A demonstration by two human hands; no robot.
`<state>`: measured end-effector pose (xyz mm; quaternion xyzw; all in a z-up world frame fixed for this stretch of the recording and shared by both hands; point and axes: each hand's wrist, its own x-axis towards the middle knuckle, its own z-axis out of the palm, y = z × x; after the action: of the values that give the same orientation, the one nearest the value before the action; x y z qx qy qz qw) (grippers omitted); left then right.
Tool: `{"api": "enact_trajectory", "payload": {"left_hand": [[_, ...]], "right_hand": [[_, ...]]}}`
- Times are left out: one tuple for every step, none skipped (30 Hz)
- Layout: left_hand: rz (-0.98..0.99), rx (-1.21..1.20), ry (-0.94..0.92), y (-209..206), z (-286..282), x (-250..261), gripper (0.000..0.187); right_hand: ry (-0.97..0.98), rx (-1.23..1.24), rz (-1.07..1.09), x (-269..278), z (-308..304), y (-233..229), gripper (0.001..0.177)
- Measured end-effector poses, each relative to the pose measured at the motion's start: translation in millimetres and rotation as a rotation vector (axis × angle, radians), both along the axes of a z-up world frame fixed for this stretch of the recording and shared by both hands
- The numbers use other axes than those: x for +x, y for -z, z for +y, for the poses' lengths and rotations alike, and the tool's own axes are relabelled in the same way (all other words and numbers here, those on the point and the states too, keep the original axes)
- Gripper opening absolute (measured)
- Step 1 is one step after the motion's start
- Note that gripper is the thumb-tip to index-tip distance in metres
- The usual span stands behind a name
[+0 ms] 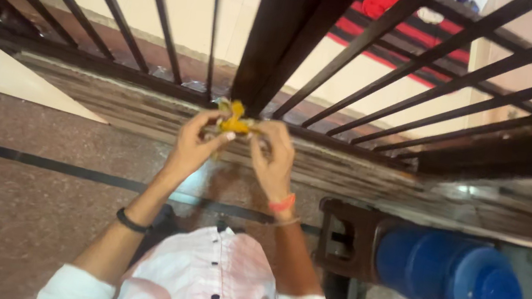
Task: The person wipes the individual bars of a metal window or door grate using a yellow cloth, moving the cloth up and down each vertical bar.
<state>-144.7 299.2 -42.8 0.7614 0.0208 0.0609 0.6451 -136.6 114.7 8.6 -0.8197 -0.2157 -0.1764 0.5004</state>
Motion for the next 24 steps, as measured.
{"api": "enact_trajectory", "payload": {"left_hand": [[-0.044, 0.034, -0.012, -9, 13, 2, 0.045], [-0.08, 0.01, 0.01, -18, 26, 1, 0.044], [-0.122, -0.019, 0.027, -26, 38, 2, 0.043], [-0.164, -0.049, 0.044, -34, 49, 4, 0.042], [-0.192, -0.019, 0.057, -41, 61, 7, 0.042], [-0.22, 0.011, 0.069, -48, 74, 12, 0.041], [-0.242, 0.04, 0.077, -54, 86, 13, 0.041], [-0.298, 0.075, 0.072, -60, 97, 16, 0.043], [-0.357, 0.106, 0.069, -65, 105, 20, 0.046], [-0.416, 0.137, 0.067, -70, 112, 23, 0.048], [-0.424, 0.149, 0.06, -75, 120, 24, 0.05], [-0.431, 0.162, 0.054, -80, 126, 25, 0.051], [-0.443, 0.173, 0.049, -86, 131, 26, 0.052], [-0.443, 0.141, 0.065, -91, 135, 27, 0.056], [-0.443, 0.109, 0.078, -96, 140, 27, 0.06], [-0.442, 0.078, 0.09, -100, 144, 27, 0.064], [-0.441, 0.058, 0.113, -103, 148, 29, 0.065], [-0.439, 0.039, 0.136, -106, 152, 31, 0.066], [-0.426, 0.016, 0.159, -105, 155, 29, 0.067], [-0.441, 0.066, 0.18, -104, 159, 28, 0.067], [-0.467, 0.113, 0.203, -105, 161, 31, 0.066], [-0.493, 0.159, 0.225, -106, 162, 35, 0.066], [-0.484, 0.182, 0.238, -106, 163, 37, 0.068], [-0.475, 0.204, 0.252, -107, 162, 40, 0.07]], "right_hand": [[0.023, 0.091, 0.023, 2, 14, -1, 0.015], [0.046, 0.183, 0.044, 3, 29, -2, 0.013], [0.065, 0.269, 0.059, 7, 42, -6, 0.011], [0.1, 0.259, 0.039, 9, 54, -10, 0.013], [0.134, 0.25, 0.017, 12, 67, -15, 0.014], [0.168, 0.241, -0.004, 15, 81, -21, 0.016], [0.195, 0.218, -0.037, 17, 95, -26, 0.019], [0.222, 0.194, -0.07, 19, 109, -30, 0.023], [0.251, 0.167, -0.104, 21, 121, -35, 0.026], [0.26, 0.15, -0.129, 22, 132, -39, 0.029], [0.27, 0.134, -0.152, 22, 144, -42, 0.032], [0.279, 0.118, -0.175, 21, 154, -44, 0.036], [0.307, 0.127, -0.219, 21, 163, -45, 0.037], [0.335, 0.135, -0.263, 21, 171, -46, 0.037], [0.359, 0.142, -0.307, 20, 179, -45, 0.038], [0.351, 0.127, -0.293, 17, 186, -44, 0.038], [0.341, 0.113, -0.283, 15, 193, -43, 0.038], [0.332, 0.098, -0.273, 13, 199, -41, 0.038], [0.307, 0.118, -0.229, 11, 205, -38, 0.04], [0.283, 0.138, -0.185, 12, 210, -36, 0.043], [0.259, 0.156, -0.151, 17, 212, -35, 0.045], [0.253, 0.185, -0.13, 21, 213, -35, 0.043], [0.234, 0.216, -0.106, 26, 215, -35, 0.041], [0.215, 0.247, -0.081, 29, 217, -35, 0.04]]}}
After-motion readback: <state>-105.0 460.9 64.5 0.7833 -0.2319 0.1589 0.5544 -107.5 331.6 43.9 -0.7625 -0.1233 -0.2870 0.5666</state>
